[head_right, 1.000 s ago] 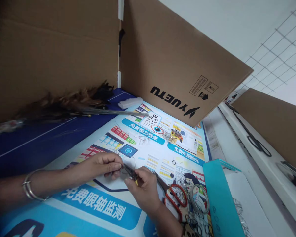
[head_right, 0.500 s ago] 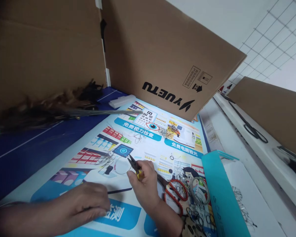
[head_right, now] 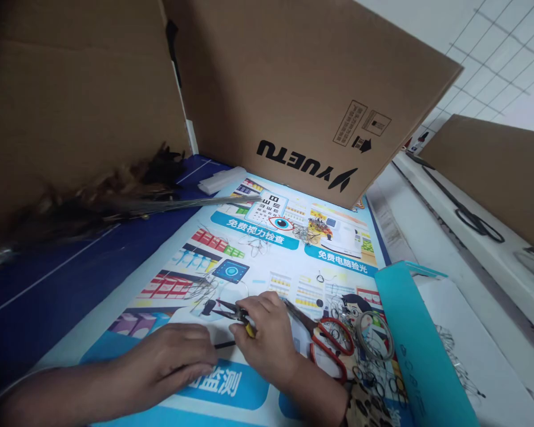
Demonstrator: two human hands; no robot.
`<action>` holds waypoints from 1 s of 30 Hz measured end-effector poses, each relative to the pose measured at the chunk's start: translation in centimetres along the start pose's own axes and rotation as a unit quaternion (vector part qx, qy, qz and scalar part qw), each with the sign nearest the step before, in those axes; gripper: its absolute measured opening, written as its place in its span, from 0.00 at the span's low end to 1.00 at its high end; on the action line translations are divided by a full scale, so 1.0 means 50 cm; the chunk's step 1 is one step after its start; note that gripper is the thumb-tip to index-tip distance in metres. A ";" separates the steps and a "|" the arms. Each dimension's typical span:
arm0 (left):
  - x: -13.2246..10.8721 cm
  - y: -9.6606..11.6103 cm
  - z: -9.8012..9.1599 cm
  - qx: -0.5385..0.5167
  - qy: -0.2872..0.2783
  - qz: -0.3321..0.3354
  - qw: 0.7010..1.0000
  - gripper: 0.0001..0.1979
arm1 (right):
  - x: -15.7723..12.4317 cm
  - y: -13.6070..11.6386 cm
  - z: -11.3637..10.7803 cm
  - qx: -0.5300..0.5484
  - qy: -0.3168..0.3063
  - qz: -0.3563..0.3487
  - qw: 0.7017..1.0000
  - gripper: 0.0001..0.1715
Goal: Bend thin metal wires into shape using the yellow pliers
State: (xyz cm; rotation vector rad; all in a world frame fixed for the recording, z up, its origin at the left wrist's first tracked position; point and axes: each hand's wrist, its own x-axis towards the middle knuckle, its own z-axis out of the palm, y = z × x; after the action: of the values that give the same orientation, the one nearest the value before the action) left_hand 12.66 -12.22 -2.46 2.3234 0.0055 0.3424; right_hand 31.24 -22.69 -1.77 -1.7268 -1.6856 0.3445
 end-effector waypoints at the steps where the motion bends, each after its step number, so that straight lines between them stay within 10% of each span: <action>1: -0.001 0.000 0.000 -0.001 -0.002 0.002 1.000 0.12 | 0.001 -0.001 0.000 -0.007 -0.006 -0.001 1.000 0.18; 30: -0.046 0.012 -0.024 0.120 -0.012 -0.116 0.986 0.08 | 0.006 0.010 0.002 -0.041 -0.036 -0.057 0.997 0.15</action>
State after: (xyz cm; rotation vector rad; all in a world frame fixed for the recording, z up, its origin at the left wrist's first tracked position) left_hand 10.09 -12.05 -1.78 2.5307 0.3179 0.2046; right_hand 31.57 -22.33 -2.08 -1.6849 -1.8659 0.2918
